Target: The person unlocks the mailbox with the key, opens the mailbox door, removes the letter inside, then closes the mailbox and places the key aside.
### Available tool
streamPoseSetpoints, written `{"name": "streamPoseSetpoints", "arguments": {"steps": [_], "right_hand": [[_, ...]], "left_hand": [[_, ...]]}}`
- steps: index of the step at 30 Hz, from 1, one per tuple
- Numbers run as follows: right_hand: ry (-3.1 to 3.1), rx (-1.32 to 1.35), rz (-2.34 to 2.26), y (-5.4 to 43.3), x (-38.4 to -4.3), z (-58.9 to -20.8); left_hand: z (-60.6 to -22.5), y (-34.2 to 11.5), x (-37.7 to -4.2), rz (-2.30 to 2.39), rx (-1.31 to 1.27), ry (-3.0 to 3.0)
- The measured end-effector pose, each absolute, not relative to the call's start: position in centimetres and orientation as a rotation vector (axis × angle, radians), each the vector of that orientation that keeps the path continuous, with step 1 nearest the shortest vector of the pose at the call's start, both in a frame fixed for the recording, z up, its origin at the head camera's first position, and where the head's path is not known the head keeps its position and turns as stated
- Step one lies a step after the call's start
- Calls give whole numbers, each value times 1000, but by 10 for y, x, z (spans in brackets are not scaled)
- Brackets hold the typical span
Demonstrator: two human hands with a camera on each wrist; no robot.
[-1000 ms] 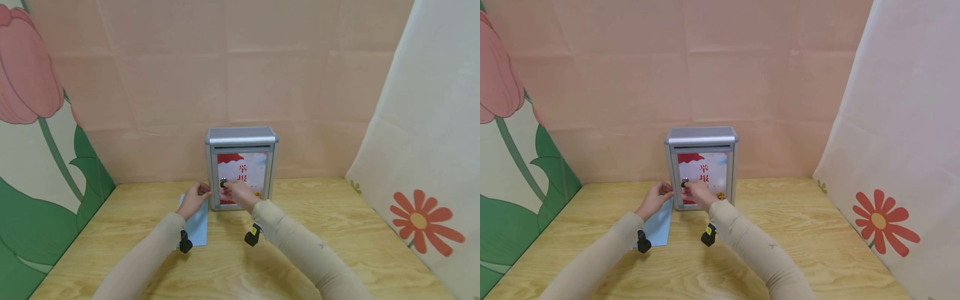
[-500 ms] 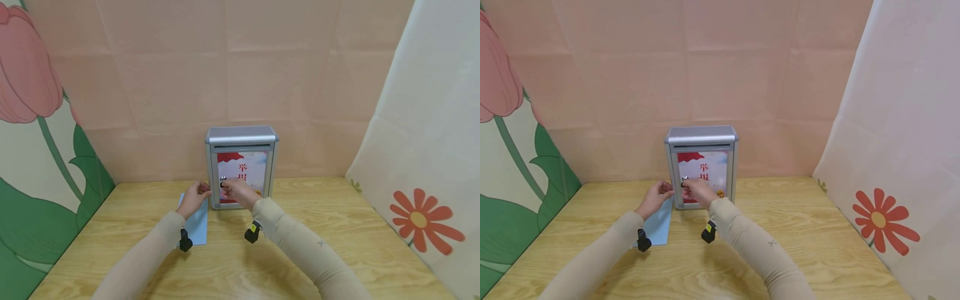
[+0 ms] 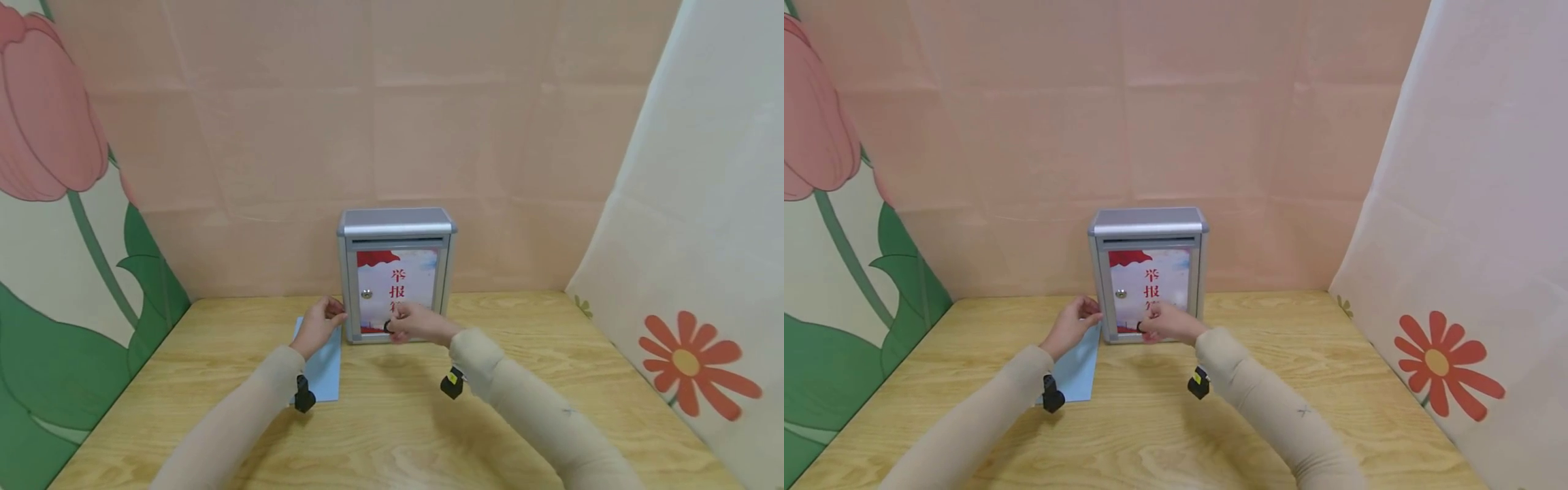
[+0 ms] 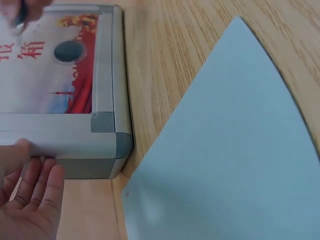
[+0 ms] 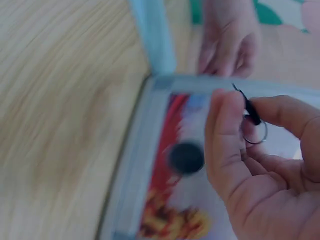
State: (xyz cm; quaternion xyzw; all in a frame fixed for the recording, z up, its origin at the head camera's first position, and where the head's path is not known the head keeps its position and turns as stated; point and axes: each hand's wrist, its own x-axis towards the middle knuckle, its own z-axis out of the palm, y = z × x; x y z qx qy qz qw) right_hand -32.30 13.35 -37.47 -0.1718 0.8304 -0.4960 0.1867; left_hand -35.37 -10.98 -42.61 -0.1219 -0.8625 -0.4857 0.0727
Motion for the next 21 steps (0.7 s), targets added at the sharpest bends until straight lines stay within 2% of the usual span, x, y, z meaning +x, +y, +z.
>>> {"name": "streamPoseSetpoints", "arguments": {"steps": [6,12,21], "right_hand": [[2426,-312,-1264,151,-328,-400],[2500,-208,-1136,148,-333,-423],[2526,-97,-1072,137,-335,-433]], "left_hand": [[-426,-109,-353,-1468,-340,-2596],[-426,-110,-356,-1456,-335,-2612],[-427,-111,-357,-1459,-337,-2611]]}}
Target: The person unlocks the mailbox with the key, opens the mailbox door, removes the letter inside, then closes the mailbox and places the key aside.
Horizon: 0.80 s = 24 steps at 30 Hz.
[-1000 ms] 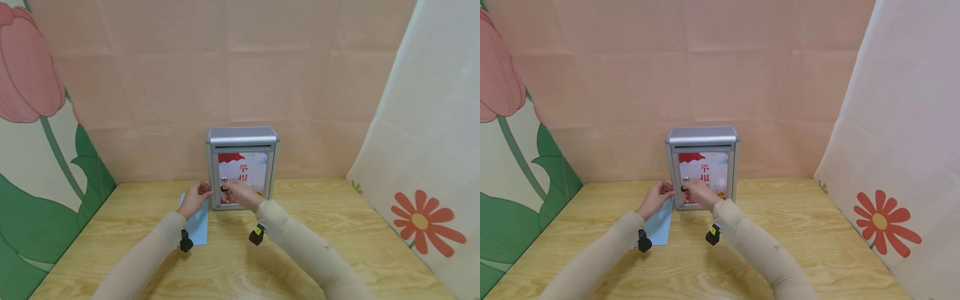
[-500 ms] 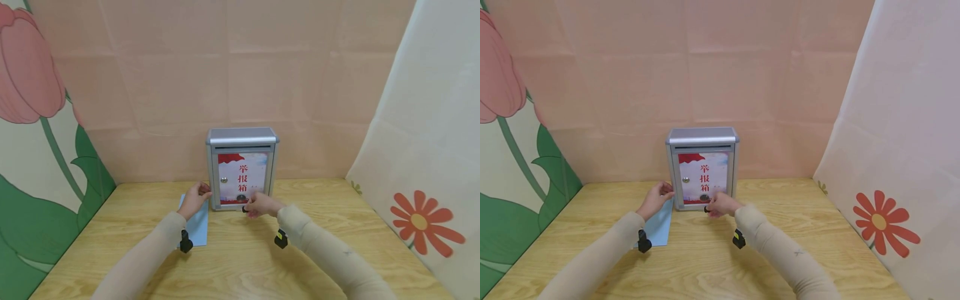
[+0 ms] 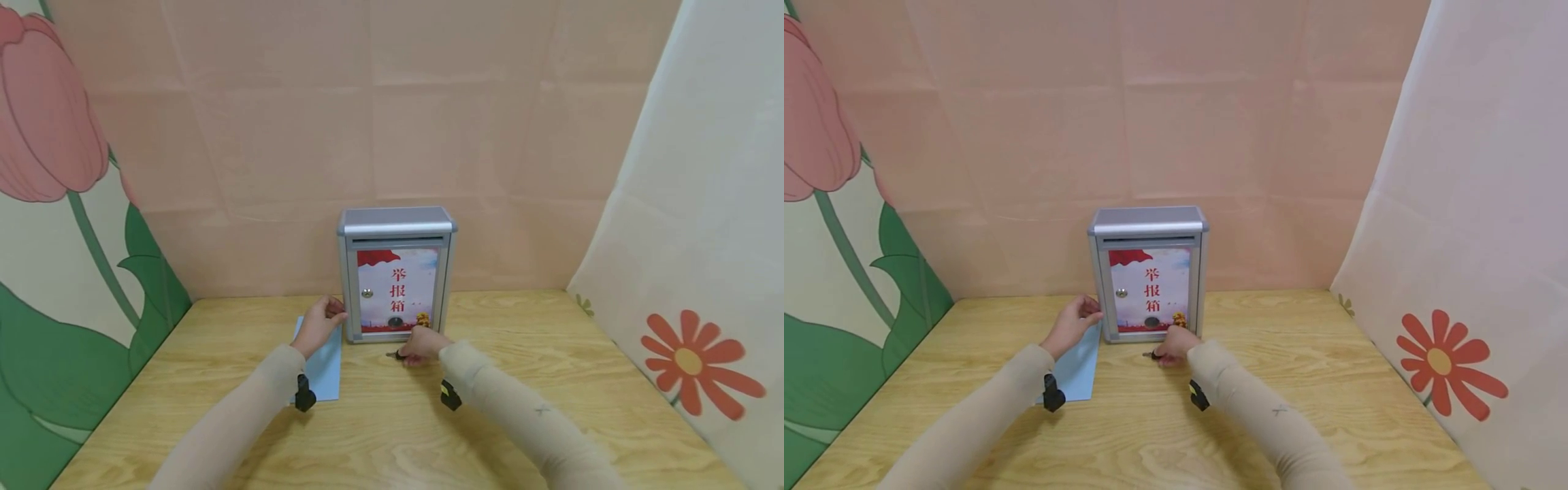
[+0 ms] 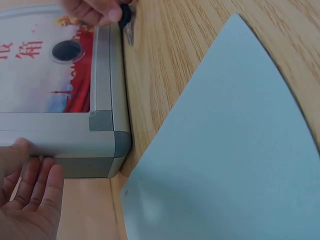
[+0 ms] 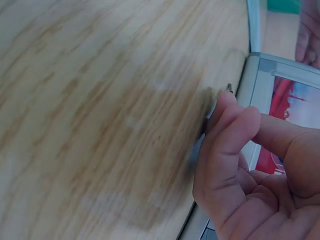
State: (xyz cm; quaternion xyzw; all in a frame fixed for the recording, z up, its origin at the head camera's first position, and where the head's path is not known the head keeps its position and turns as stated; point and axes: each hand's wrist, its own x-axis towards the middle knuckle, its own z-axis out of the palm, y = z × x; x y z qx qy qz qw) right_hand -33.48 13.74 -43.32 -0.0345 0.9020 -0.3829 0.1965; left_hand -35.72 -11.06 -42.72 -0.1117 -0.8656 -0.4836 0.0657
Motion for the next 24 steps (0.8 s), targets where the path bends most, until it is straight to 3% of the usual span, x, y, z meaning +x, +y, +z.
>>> {"name": "streamPoseSetpoints", "arguments": {"steps": [14,24], "right_hand": [[2552,-31,-938,138,-339,-438],[2716,-187,-689,169,-325,-423]], "left_hand": [[-426,-108,-356,-1468,-332,-2618],[-422,-118,-356,-1485,-343,-2581]]}}
